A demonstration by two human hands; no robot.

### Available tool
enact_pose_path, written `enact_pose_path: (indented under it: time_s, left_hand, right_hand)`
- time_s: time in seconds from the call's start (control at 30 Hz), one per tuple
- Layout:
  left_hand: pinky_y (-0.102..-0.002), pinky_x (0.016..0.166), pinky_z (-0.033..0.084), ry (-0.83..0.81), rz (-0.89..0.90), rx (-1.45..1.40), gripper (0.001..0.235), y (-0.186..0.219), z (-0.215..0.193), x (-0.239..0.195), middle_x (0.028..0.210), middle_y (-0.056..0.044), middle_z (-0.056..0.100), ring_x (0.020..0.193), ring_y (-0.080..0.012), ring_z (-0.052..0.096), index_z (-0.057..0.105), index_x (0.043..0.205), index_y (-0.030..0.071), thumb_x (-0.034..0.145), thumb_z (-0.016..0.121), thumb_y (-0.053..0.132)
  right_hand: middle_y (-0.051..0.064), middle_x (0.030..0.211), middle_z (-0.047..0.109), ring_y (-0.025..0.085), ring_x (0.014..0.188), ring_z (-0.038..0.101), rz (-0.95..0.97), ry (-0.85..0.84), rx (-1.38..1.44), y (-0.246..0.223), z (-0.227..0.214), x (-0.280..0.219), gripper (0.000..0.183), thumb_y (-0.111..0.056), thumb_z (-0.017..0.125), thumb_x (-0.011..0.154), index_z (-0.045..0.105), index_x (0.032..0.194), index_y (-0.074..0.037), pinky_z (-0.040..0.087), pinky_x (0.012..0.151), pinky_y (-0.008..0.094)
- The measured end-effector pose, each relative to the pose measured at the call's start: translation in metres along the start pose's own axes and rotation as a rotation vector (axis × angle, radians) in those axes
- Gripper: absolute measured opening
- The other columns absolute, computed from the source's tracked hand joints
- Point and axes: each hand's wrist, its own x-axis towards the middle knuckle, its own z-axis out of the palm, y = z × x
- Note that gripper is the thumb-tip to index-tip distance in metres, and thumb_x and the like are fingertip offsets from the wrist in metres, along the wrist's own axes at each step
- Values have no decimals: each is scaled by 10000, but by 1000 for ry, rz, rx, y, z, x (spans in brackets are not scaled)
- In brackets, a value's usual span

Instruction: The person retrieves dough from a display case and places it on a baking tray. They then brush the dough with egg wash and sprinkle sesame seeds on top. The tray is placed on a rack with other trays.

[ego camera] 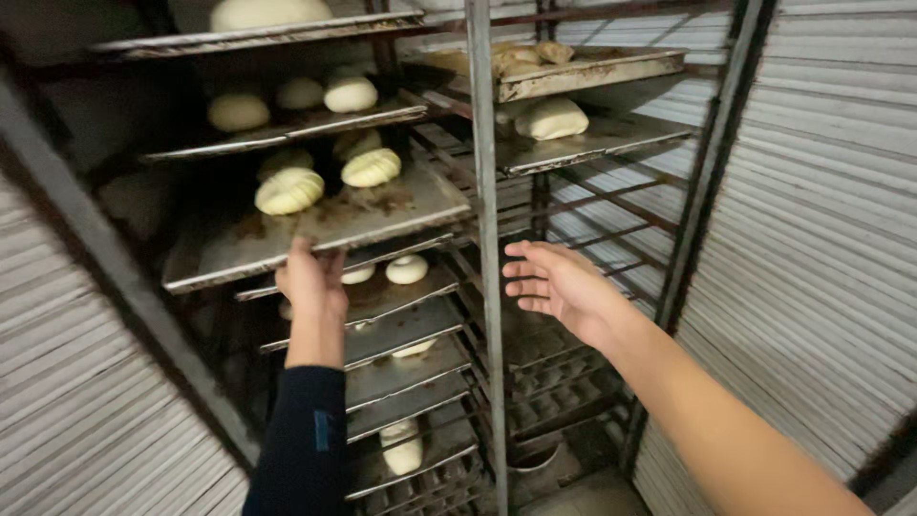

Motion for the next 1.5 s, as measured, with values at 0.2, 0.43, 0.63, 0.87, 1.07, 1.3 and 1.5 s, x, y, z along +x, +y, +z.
enact_pose_path:
  time_s: [0.2, 0.43, 0.63, 0.87, 1.07, 1.3, 1.5]
  left_hand:
    - [-516, 884, 592, 19, 9, 35, 317, 38, -12, -118, 1102, -82, 629, 948, -257, 673, 523, 1162, 42, 870, 629, 105]
    - [-475, 834, 640, -3, 62, 52, 142, 86, -16, -289, 689, 9, 504, 615, -142, 520, 543, 852, 58, 917, 659, 106]
    - [-429, 815, 609, 76, 137, 89, 96, 130, -16, -453, 864, -73, 697, 795, -210, 697, 585, 925, 43, 906, 640, 119]
    - [-420, 877, 588, 109, 211, 138, 176, 194, -33, -619, 1056, -79, 712, 954, -211, 706, 617, 1065, 49, 920, 586, 144]
    - [-386, 964, 527, 191, 255, 220, 258, 269, -97, -703, 1126, -75, 727, 1036, -208, 706, 625, 1113, 15, 922, 530, 160]
    - [-405, 856, 524, 453, 141, 423, 331, 395, -225, -781, 1045, -119, 720, 941, -251, 678, 641, 1149, 5, 940, 568, 250]
    - [-407, 879, 551, 703, 144, 528, 310, 510, -333, -838, 1055, -49, 734, 977, -191, 689, 639, 1169, 89, 927, 597, 279]
  right_hand:
    - [29, 1034, 692, 167, 917, 652, -5, -60, 23, -8, -16, -35, 320, -346, 568, 1003, 650, 1208, -115, 524, 798, 347]
    - [36, 1052, 700, 176, 930, 650, 2, -164, 42, -23, -53, -115, 359, -357, 572, 988, 642, 1238, -108, 527, 804, 367]
    - [41, 1142, 669, 181, 1024, 640, 17, -212, 30, -22, -75, -189, 408, -387, 581, 988, 546, 1292, -117, 515, 869, 384]
    - [-29, 1187, 674, 177, 1059, 598, 153, -238, 49, -7, -39, -249, 435, -456, 549, 991, 623, 1302, -159, 463, 930, 407]
    - [30, 1252, 730, 220, 1133, 674, 189, -551, 417, 47, 24, -301, 465, -442, 509, 942, 659, 1256, -134, 502, 998, 418]
    - [30, 1173, 711, 218, 1081, 643, 356, -525, 315, 153, 134, -381, 320, -316, 614, 946, 665, 1194, -121, 481, 975, 428]
    - [12, 1064, 679, 202, 1055, 599, 460, -619, 332, 257, 282, -453, 234, -307, 643, 945, 654, 1106, -137, 448, 945, 430]
